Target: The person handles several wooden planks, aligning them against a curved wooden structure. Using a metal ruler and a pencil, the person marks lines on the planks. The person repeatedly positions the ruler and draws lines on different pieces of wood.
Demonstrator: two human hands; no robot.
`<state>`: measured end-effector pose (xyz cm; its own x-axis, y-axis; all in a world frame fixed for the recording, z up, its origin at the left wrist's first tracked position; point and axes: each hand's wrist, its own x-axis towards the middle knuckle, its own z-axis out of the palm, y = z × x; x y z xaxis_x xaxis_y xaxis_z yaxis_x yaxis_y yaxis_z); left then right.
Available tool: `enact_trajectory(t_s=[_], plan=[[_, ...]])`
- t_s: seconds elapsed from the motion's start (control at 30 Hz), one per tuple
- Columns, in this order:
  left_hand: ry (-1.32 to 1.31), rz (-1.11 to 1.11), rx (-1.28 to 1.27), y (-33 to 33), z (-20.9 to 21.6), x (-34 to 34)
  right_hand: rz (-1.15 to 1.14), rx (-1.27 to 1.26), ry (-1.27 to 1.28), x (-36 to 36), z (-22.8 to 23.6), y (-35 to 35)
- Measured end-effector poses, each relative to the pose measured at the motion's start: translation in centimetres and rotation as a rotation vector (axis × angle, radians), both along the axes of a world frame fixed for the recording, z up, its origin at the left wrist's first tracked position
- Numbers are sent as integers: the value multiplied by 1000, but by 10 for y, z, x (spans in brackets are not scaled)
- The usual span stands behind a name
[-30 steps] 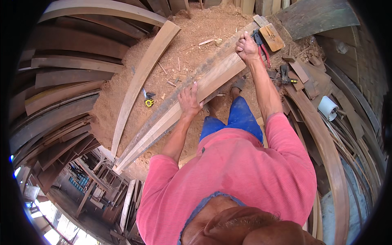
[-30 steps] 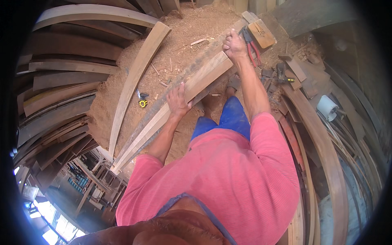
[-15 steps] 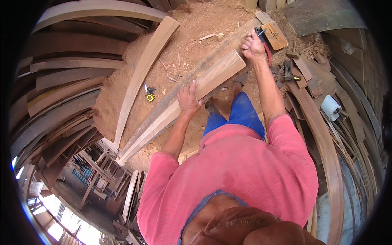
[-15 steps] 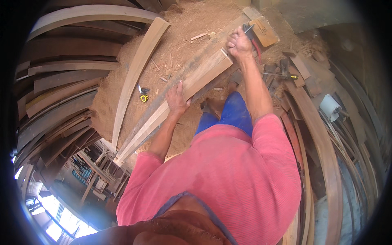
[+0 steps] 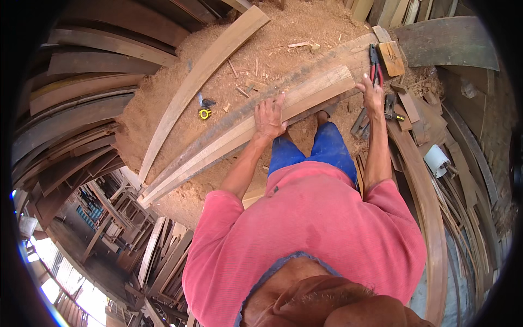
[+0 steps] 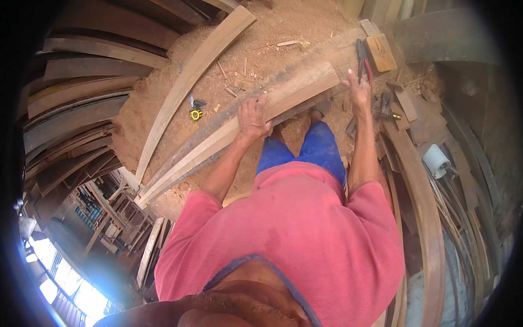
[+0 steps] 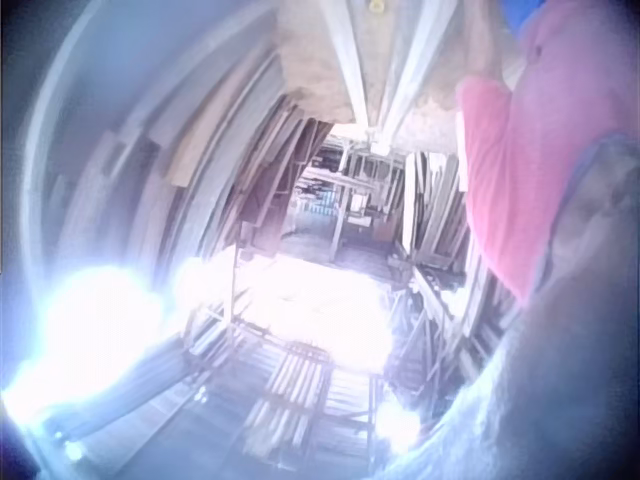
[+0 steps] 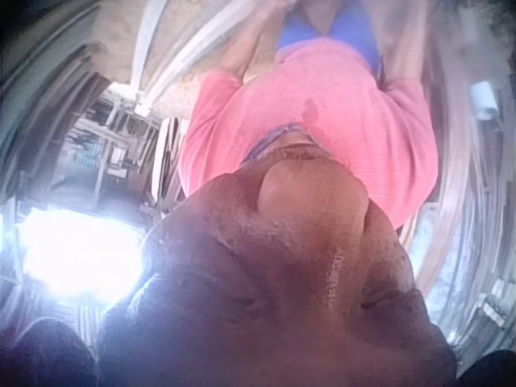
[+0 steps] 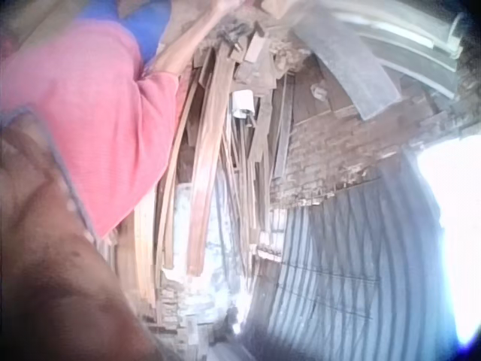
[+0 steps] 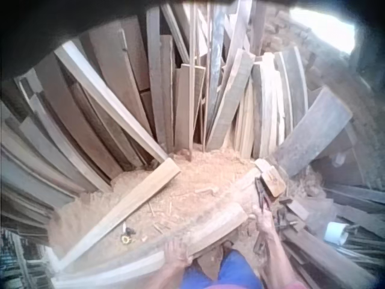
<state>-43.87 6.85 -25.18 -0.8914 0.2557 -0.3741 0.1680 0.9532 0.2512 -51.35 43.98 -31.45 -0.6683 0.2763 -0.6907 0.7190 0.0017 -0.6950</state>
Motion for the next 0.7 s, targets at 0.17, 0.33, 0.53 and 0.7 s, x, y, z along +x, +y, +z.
enact_trajectory(t_s=[0.17, 0.33, 0.53, 0.7], plan=[[-511, 55, 266, -30, -2, -47, -95, -319, -92, 60, 8, -57], [-696, -96, 264, -49, -12, -82, -340, -368, 1, 63, -7, -105], [-774, -142, 435, -52, -16, -95, -477, -325, 82, 52, -3, -127], [-733, -165, 434, -60, -33, -86, -455, -247, 12, 53, -8, -126]])
